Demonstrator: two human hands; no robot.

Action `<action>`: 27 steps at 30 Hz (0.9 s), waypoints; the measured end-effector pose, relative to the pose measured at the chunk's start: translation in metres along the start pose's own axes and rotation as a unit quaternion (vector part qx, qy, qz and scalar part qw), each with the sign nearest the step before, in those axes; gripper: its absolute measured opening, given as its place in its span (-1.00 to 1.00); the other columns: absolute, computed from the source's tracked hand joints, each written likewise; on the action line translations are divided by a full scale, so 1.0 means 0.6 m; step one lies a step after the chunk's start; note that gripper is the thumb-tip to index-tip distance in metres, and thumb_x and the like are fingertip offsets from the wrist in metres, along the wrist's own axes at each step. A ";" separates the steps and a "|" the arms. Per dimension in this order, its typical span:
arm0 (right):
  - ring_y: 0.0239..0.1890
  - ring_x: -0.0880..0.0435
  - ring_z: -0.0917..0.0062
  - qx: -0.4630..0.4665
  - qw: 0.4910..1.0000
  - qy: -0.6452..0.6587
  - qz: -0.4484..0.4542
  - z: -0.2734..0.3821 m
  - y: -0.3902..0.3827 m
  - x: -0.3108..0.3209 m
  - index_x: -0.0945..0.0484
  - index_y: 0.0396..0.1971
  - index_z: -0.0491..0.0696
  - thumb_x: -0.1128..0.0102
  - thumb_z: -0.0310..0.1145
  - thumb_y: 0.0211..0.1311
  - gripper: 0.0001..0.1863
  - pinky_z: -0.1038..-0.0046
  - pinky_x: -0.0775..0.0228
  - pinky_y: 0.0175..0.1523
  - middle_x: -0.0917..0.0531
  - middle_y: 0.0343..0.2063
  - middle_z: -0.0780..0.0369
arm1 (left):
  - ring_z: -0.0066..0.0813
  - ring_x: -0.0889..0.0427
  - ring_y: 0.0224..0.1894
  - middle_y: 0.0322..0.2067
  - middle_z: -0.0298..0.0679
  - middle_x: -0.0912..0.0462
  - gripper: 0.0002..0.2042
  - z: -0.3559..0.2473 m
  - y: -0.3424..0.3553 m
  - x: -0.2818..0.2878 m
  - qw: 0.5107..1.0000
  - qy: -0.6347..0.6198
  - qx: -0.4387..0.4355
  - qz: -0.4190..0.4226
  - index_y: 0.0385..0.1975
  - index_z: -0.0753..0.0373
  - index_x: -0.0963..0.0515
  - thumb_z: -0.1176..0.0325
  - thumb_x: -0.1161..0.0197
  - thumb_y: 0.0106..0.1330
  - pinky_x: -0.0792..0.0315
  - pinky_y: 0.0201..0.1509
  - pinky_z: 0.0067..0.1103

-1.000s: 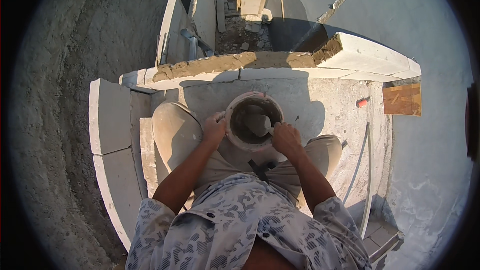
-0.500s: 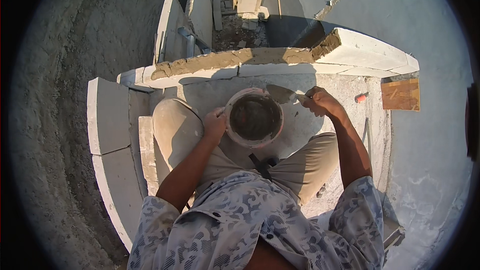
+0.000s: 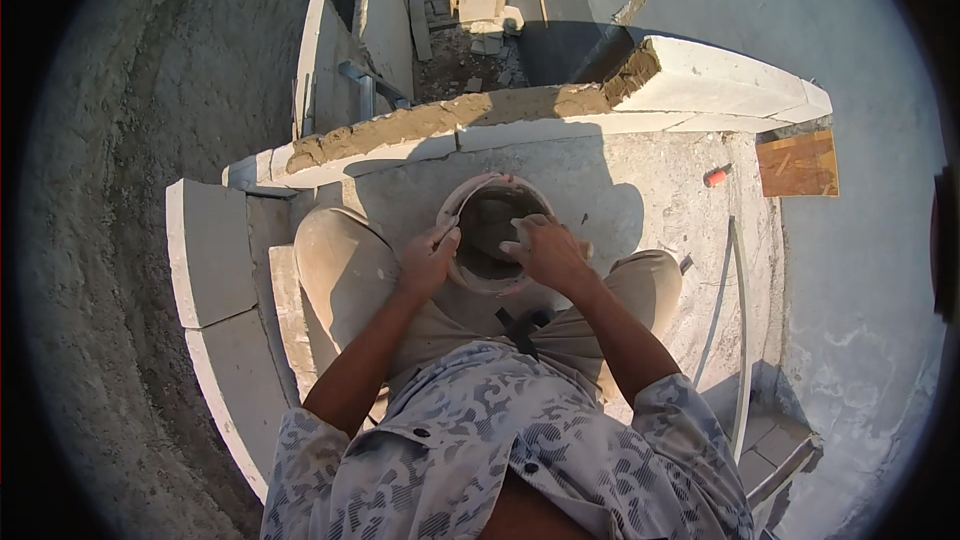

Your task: The recorder is building a wall using lightweight concrete blocks, mortar, a trowel, a hammer, and a saw.

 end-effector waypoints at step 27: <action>-0.63 -0.29 0.71 -0.358 0.762 0.415 -0.344 -0.661 -0.189 0.324 -0.46 -0.57 0.03 -0.36 -0.19 0.37 -0.65 0.61 -0.14 -0.52 -0.32 -0.64 0.44 | 0.03 -0.34 0.41 0.34 0.09 -0.37 0.12 0.316 -0.497 0.501 0.830 0.354 0.210 -0.377 0.48 0.29 -0.14 0.09 -0.68 -0.11 -0.26 0.50 -0.26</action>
Point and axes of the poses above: each hand's wrist, its own y-axis towards the middle knuckle, its own x-axis out of the back of the hand, z = x × y, the point moved 9 cm from there along y, towards the middle knuckle
